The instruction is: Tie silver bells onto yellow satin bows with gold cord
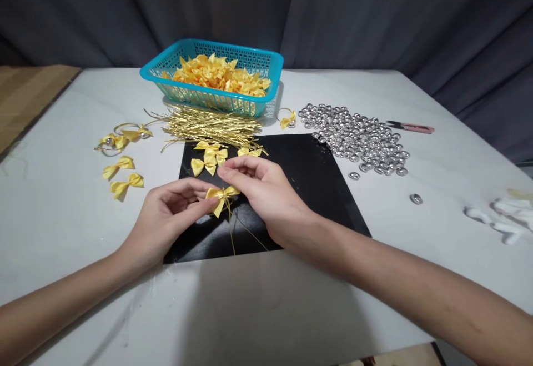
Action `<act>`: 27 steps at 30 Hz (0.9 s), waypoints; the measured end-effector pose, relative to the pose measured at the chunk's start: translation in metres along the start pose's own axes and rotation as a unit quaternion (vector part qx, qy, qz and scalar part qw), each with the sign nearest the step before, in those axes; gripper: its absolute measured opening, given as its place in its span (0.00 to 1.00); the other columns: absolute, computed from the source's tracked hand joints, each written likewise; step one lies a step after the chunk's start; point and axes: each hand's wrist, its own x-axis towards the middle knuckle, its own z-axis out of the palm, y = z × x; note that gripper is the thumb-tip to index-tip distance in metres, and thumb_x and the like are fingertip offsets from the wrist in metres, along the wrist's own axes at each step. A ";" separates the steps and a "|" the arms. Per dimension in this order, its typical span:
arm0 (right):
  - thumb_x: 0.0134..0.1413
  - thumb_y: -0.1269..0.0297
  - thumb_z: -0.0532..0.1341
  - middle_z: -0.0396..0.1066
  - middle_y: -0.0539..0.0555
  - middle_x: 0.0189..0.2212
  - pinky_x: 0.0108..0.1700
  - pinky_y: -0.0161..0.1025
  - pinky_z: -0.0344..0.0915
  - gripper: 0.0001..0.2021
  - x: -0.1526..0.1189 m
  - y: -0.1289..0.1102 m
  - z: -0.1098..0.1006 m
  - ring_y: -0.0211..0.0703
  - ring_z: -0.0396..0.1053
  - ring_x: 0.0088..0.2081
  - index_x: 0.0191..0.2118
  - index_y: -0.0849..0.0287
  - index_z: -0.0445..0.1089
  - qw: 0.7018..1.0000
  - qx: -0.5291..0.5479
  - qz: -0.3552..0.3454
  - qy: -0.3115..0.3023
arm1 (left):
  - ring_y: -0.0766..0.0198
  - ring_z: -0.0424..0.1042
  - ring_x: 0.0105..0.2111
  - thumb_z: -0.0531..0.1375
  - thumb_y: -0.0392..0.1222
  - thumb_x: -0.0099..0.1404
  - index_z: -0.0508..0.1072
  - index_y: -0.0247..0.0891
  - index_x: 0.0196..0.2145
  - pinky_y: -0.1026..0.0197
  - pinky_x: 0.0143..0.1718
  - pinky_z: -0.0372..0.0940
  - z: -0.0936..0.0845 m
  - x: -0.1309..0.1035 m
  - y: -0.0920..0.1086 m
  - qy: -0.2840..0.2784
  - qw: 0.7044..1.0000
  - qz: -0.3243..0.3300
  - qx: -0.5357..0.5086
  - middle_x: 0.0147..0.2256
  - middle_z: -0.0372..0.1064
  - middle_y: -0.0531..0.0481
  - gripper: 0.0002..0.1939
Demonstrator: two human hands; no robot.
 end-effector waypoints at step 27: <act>0.57 0.74 0.60 0.66 0.49 0.25 0.34 0.26 0.65 0.05 0.018 -0.075 0.018 0.27 0.66 0.29 0.31 0.70 0.68 0.966 -0.137 -0.193 -0.101 | 0.72 0.66 0.22 0.68 0.38 0.52 0.75 0.37 0.26 0.71 0.26 0.63 0.000 -0.001 -0.002 -0.010 1.000 -0.021 0.008 0.22 0.70 0.56 0.05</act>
